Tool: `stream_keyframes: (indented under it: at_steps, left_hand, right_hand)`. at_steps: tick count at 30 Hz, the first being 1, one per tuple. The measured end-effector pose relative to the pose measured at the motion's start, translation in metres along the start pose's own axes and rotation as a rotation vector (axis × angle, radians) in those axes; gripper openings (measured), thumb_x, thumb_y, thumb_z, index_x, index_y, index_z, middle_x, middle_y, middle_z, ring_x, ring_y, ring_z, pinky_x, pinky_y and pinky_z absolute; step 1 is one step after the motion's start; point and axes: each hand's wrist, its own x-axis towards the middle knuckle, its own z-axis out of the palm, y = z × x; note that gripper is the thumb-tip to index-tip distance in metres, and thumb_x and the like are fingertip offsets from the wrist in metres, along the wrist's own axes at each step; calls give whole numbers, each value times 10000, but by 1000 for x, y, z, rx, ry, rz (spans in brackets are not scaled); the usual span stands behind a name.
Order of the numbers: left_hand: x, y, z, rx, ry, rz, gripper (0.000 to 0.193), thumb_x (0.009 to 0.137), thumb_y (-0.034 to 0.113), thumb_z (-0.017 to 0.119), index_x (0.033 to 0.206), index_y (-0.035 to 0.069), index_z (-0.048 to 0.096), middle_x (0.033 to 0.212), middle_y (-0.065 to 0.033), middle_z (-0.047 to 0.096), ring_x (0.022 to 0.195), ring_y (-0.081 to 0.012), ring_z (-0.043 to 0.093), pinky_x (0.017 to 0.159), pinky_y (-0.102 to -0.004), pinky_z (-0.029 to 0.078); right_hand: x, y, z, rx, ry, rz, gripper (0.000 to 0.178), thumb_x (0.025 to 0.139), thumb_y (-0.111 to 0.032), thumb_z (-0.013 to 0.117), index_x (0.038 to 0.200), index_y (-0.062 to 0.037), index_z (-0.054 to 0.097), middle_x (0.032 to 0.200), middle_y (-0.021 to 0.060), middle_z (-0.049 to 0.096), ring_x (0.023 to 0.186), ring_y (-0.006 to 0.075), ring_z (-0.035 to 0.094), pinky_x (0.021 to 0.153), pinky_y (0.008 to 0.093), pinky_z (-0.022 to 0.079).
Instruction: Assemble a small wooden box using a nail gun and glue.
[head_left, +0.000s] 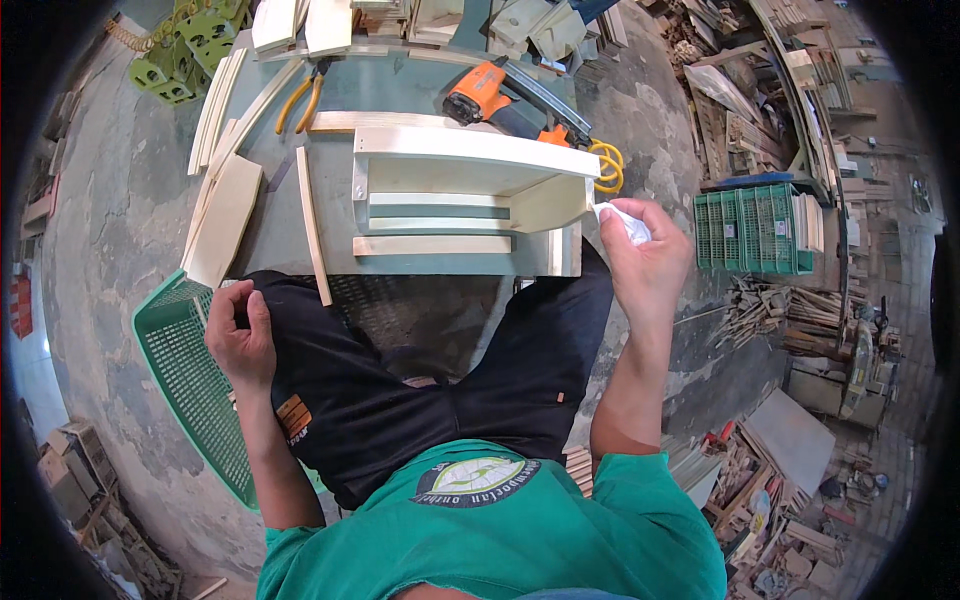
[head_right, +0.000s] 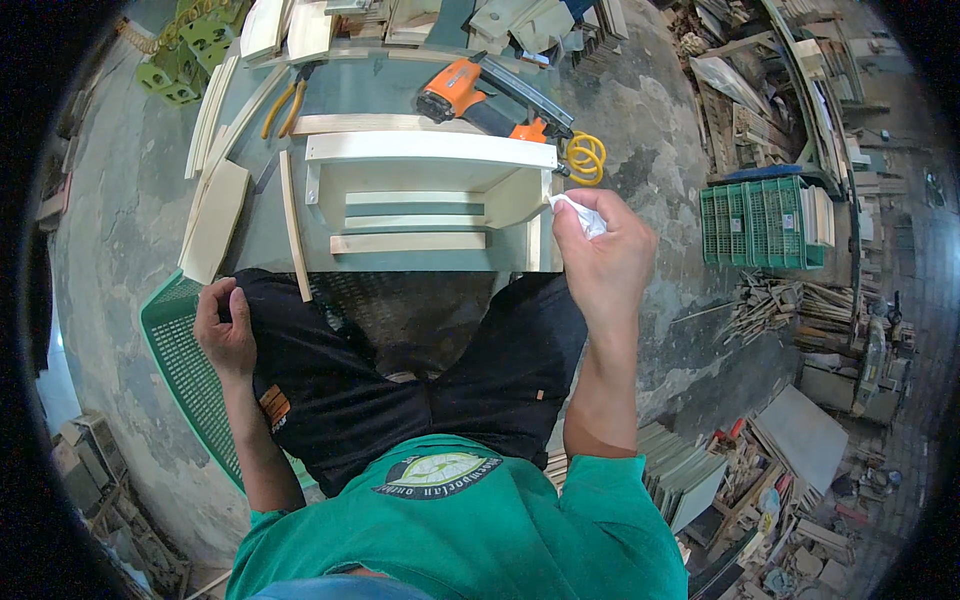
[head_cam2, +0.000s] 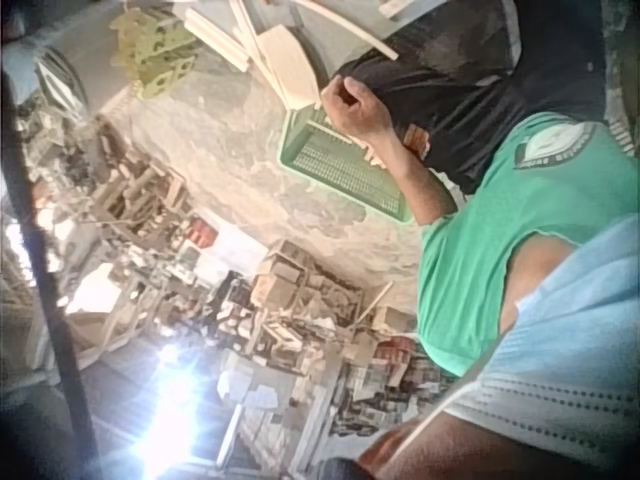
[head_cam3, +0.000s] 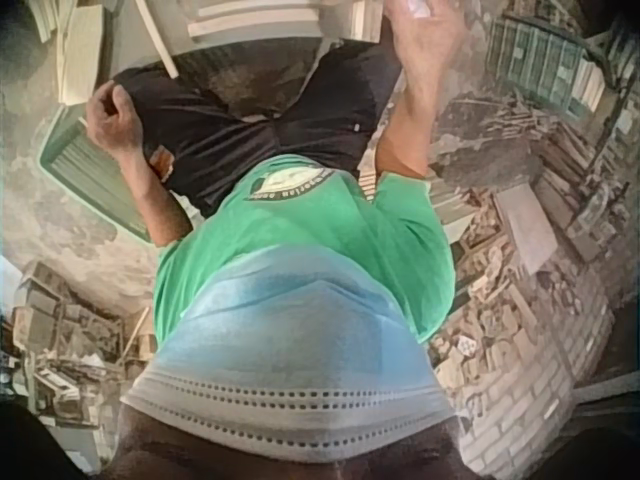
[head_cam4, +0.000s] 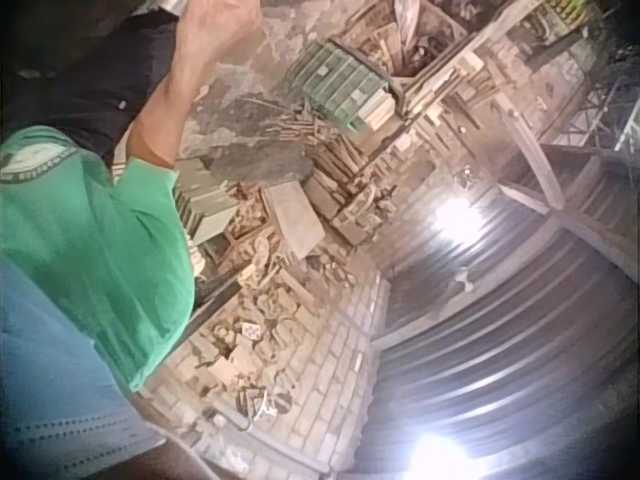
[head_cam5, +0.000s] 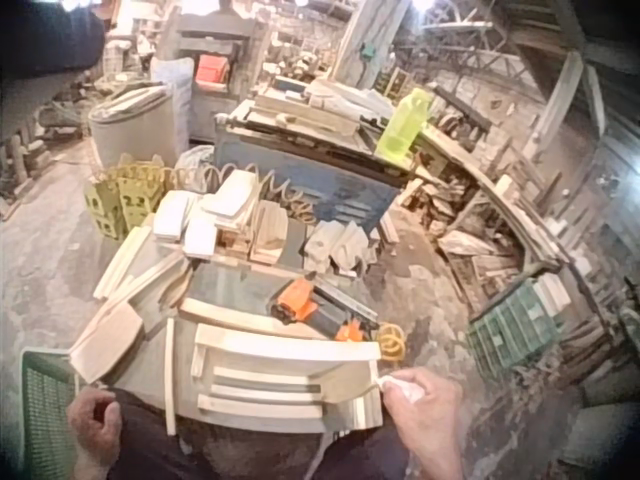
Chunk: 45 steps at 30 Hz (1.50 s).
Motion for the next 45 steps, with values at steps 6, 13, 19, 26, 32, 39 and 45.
stream_keyframes:
  at_steps: [6,13,19,26,32,39,45]
  left_hand:
    - [0,-2,-1,0,-16,1,133,998,103,695,1076,-5,692,934,-84,697,809,-172,652,759,-296,534]
    - [0,3,-1,3,-4,-28,132,989,101,700,1067,-4,691,909,-90,696,789,-183,659,748,-309,538]
    - [23,16,7,64,-163,-111,183,946,121,715,1083,2,700,910,-123,702,790,-233,683,733,-352,549]
    - [78,42,72,523,-567,-237,396,927,349,728,1084,-1,630,1089,-231,729,1023,-426,720,860,-513,585]
    - [77,8,62,369,-375,-284,297,927,255,715,1045,-16,694,939,-191,743,896,-346,754,781,-465,599]
    - [62,52,-11,-784,-190,-559,205,1018,204,677,1126,33,642,933,-33,715,814,-99,678,702,-263,566]
    - [42,76,-27,-921,-145,-540,274,1032,209,678,1198,19,571,1037,-107,754,886,-150,729,775,-292,597]
  right_hand:
    - [-3,-3,-4,-57,0,30,178,877,-177,792,996,-45,795,780,100,754,670,139,678,633,310,514]
    - [-9,-2,-4,27,6,1,153,897,-146,787,977,-15,780,782,55,745,687,107,655,637,295,509]
    - [-40,4,0,665,-182,253,391,953,-103,748,1295,30,613,983,61,698,849,128,683,732,256,559]
    - [-108,-4,55,1249,-685,533,566,1000,26,565,1546,22,415,1290,199,654,1077,261,700,936,373,589]
    - [-133,-10,118,1094,-864,537,540,1009,-25,618,1526,33,470,1283,147,678,1086,161,667,887,299,557]
    - [-105,-62,204,983,-781,116,502,1046,-87,602,1522,18,484,1387,129,625,1240,194,602,1054,320,480]
    - [-111,-99,157,1009,-900,120,435,1089,-226,615,1451,9,560,1229,100,672,1097,162,651,962,306,532]
